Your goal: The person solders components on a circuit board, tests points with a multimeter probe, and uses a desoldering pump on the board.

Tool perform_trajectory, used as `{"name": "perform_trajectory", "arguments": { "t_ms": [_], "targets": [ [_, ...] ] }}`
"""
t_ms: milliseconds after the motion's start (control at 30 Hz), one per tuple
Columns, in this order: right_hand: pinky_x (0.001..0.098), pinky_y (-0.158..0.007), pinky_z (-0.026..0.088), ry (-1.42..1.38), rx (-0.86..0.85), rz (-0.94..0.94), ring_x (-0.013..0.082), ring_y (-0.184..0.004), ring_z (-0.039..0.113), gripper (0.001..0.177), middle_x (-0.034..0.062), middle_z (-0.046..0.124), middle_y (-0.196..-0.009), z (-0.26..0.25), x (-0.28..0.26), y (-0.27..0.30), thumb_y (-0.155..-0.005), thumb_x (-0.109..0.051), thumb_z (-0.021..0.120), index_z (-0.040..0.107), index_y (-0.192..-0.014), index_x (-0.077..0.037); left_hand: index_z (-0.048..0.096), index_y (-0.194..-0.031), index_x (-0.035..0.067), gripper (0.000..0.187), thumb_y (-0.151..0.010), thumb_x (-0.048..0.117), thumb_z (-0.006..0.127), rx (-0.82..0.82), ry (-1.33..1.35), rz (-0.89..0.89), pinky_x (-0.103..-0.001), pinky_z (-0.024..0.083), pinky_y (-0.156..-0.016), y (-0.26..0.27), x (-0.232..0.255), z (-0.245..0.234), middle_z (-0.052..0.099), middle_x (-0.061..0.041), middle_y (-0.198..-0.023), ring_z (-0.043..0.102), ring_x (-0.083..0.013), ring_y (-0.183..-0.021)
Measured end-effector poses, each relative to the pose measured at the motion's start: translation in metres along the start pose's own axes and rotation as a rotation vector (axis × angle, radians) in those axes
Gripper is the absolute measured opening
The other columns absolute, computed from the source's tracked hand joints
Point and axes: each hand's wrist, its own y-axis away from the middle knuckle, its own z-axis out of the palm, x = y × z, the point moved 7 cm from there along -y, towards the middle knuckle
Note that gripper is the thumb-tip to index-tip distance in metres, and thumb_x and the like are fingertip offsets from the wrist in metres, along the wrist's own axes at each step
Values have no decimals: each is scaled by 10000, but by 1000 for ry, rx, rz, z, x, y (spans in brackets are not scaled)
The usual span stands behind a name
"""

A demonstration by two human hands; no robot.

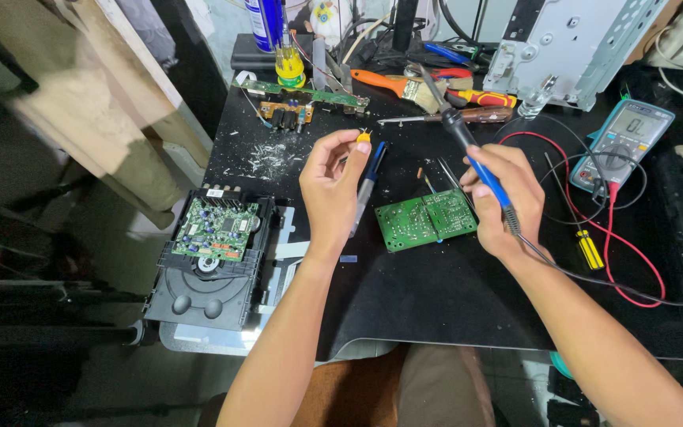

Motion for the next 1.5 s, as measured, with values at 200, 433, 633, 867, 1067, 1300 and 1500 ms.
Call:
{"name": "perform_trajectory", "arguments": {
  "t_ms": [200,433,633,867,1067,1300,1500],
  "targets": [
    [303,-840,606,-46,62,-20,196,-961,679,304,189,540,-1315,-4,-2,-2,-1143,-132,518,559,-1406,15,689,-1171,-1,255,-951,107,758,31,23,-186,-206,495,-734,0,-2,3,722,-37,-1029,662,-69,-921],
    [295,-791,593,71,140,-8,198,-929,702,244,169,577,-1243,-4,3,-3,-1060,61,644,602,-1296,13,698,-1204,-6,277,-960,113,756,-39,66,-167,-203,515,-780,3,-3,11,756,-62,-1048,692,-81,-950],
    [285,-785,585,109,216,-13,188,-915,709,244,168,631,-1196,-18,2,-6,-1030,73,692,630,-1255,0,691,-1164,11,257,-931,99,753,-59,8,-250,-203,510,-736,8,-2,18,745,-39,-1034,687,-72,-933],
    [288,-783,585,-56,412,100,179,-852,700,224,143,690,-1017,-72,14,-17,-1085,-69,669,598,-1272,32,692,-1170,-10,235,-949,42,753,-189,71,-180,-227,523,-797,20,23,68,718,-45,-1028,643,-80,-912],
    [280,-699,563,-118,671,-26,171,-708,659,234,111,656,-819,-181,-15,-9,-1169,-192,596,563,-1238,29,682,-1180,-22,249,-940,12,735,-325,128,-137,-237,529,-883,47,43,152,710,-40,-1069,652,-88,-1000],
    [259,-561,394,198,1056,-143,166,-581,587,342,86,548,-736,-360,-84,58,-1192,-349,460,512,-1103,-22,674,-1182,-3,225,-963,45,688,-537,122,-191,-215,503,-744,103,34,276,713,-35,-1007,621,-64,-871],
    [338,-575,484,196,1287,-308,182,-636,542,347,81,521,-812,-520,-102,139,-1129,-394,450,474,-1054,-56,691,-1140,8,170,-980,63,709,-706,118,-195,-217,450,-682,170,8,397,632,-8,-932,539,-53,-791]
  ]
}}
